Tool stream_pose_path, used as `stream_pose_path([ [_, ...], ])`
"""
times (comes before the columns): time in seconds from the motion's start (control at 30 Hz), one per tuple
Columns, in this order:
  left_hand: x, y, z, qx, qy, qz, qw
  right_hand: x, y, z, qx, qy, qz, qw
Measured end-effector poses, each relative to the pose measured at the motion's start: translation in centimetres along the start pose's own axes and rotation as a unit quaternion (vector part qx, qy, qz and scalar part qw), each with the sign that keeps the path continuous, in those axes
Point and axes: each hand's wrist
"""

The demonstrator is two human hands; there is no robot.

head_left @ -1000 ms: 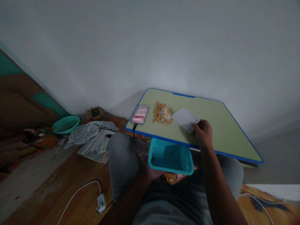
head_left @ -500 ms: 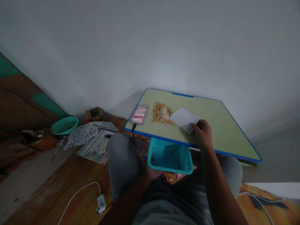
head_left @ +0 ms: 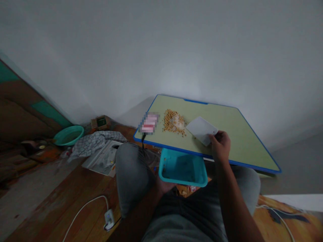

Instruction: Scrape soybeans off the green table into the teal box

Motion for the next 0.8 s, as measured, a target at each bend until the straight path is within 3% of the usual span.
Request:
stream_pose_path([
  [0.3,-0.1,0.1,-0.3,0.005,-0.012,0.006,1.0,1.7,-1.5,-0.3,0.024,-0.053,-0.078,0.995],
  [0.6,-0.4,-0.2,0.1,-0.02,-0.012,-0.018,1.0,1.9,-2.3,0.6,0.011,-0.016,-0.035,0.999],
  [0.8,0.4,-0.5,0.2,-0.016,-0.009,-0.01,1.0,2.1,-2.2,0.7,0.0,-0.001,-0.008,1.0],
])
Point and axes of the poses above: each hand's wrist, its own y-axis towards the middle knuckle, its own x-axis out of the back of the hand, z = x × y, and after that the axes turned 3 degrees about -y, right-handed
